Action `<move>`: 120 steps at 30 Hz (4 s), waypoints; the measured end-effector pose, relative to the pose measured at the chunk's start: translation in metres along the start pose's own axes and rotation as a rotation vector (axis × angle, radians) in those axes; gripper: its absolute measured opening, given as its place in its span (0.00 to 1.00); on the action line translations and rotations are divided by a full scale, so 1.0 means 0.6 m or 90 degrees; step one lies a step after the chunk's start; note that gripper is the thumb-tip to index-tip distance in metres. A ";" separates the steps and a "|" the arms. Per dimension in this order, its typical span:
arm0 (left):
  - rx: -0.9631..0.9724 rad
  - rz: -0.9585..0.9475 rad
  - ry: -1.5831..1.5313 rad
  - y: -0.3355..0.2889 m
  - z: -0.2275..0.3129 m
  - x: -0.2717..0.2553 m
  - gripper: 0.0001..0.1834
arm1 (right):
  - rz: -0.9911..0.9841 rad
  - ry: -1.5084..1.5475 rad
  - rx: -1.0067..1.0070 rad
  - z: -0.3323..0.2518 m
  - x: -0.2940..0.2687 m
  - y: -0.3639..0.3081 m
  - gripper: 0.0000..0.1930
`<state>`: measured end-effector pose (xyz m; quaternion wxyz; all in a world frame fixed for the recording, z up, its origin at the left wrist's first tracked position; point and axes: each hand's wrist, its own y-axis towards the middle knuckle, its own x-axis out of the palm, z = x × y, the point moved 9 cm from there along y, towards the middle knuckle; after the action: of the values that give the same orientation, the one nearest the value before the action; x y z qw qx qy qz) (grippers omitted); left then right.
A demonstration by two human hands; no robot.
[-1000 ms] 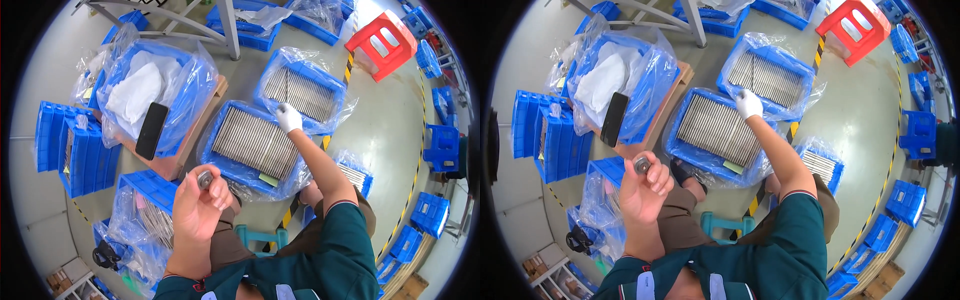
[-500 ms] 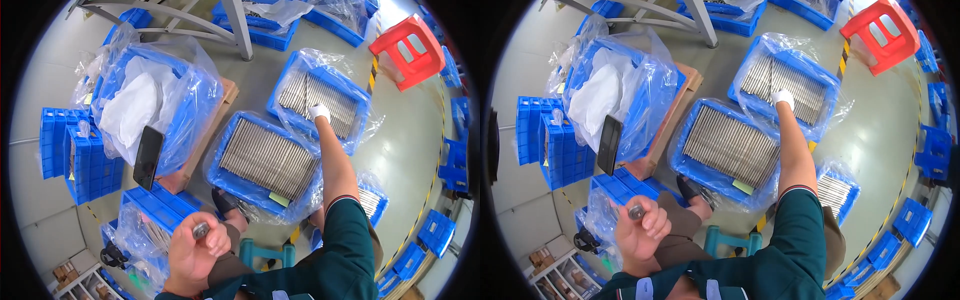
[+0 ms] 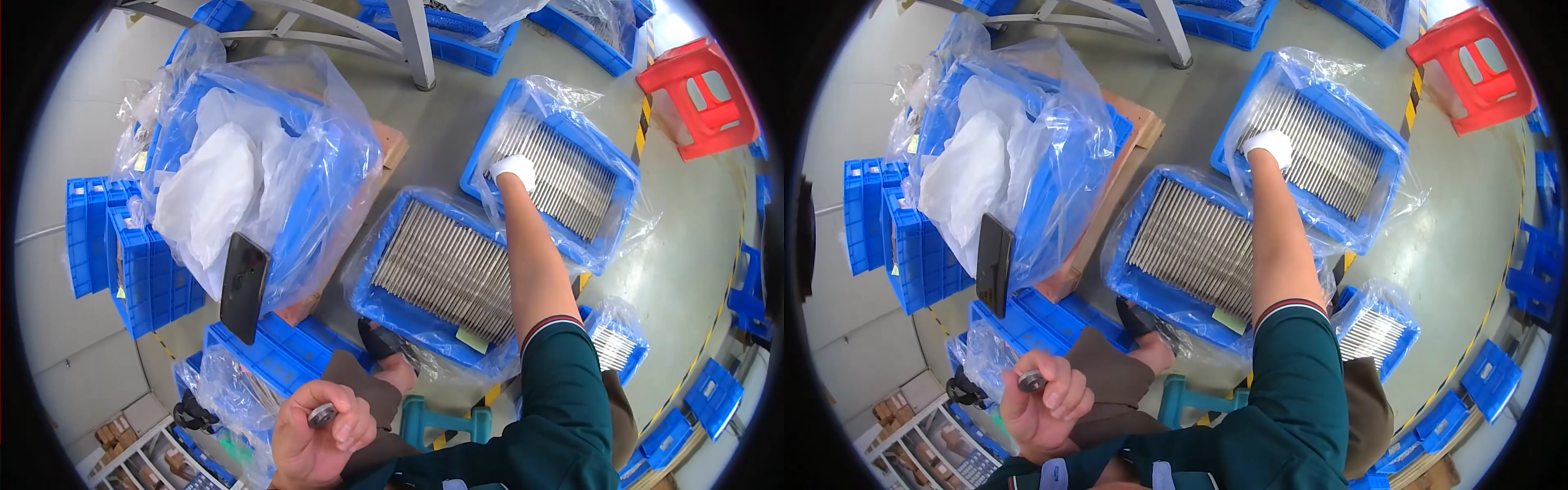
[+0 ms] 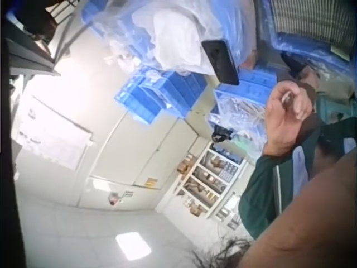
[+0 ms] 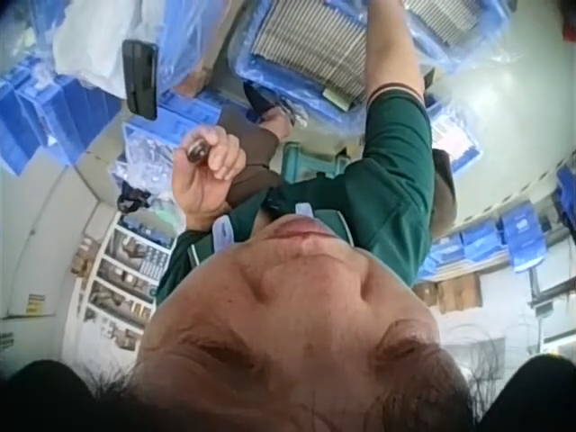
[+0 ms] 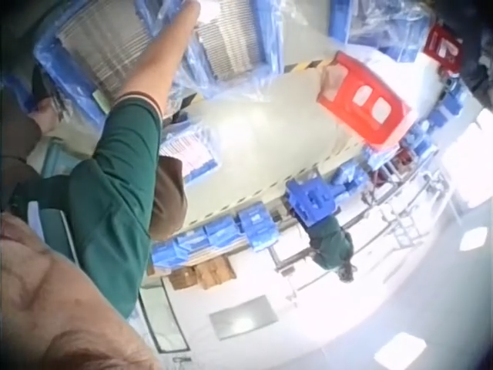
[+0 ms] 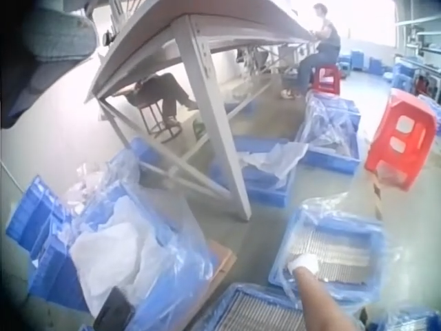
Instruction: Picking up metal rods one by one and arranging them neatly into a blue plastic tray within a factory setting.
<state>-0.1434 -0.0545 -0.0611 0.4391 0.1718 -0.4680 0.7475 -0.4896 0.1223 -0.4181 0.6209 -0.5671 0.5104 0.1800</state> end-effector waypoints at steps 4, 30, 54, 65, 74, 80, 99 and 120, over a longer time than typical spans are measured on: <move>-0.003 0.007 0.005 0.008 0.004 0.000 0.24 | -0.014 0.010 0.032 -0.017 0.003 -0.002 0.22; -0.033 0.008 0.030 0.017 -0.018 0.014 0.24 | -0.465 0.709 0.105 0.069 0.091 0.081 0.22; -0.009 -0.228 -0.032 -0.101 -0.092 0.049 0.17 | -0.231 0.772 -0.440 0.220 -0.492 -0.559 0.12; 0.193 -0.352 0.005 -0.142 -0.050 0.075 0.17 | -0.007 0.615 -0.481 0.350 -0.420 -0.805 0.06; 0.203 -0.353 0.072 -0.151 -0.063 0.071 0.17 | 0.050 0.448 -0.522 0.335 -0.403 -0.806 0.10; 0.236 -0.330 0.109 -0.144 -0.055 0.069 0.17 | 0.118 0.417 -0.564 0.328 -0.416 -0.824 0.11; 0.302 -0.372 0.270 -0.163 -0.052 0.076 0.14 | -0.109 0.552 -0.512 0.299 -0.366 -0.807 0.12; 0.358 -0.263 0.140 -0.155 0.022 0.042 0.17 | -0.356 0.604 -0.459 0.303 -0.348 -0.824 0.07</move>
<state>-0.0834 -0.0367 0.0132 0.5640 0.2950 -0.1493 0.7567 -0.1015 0.2137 -0.0158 0.1231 -0.8688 0.4696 -0.0978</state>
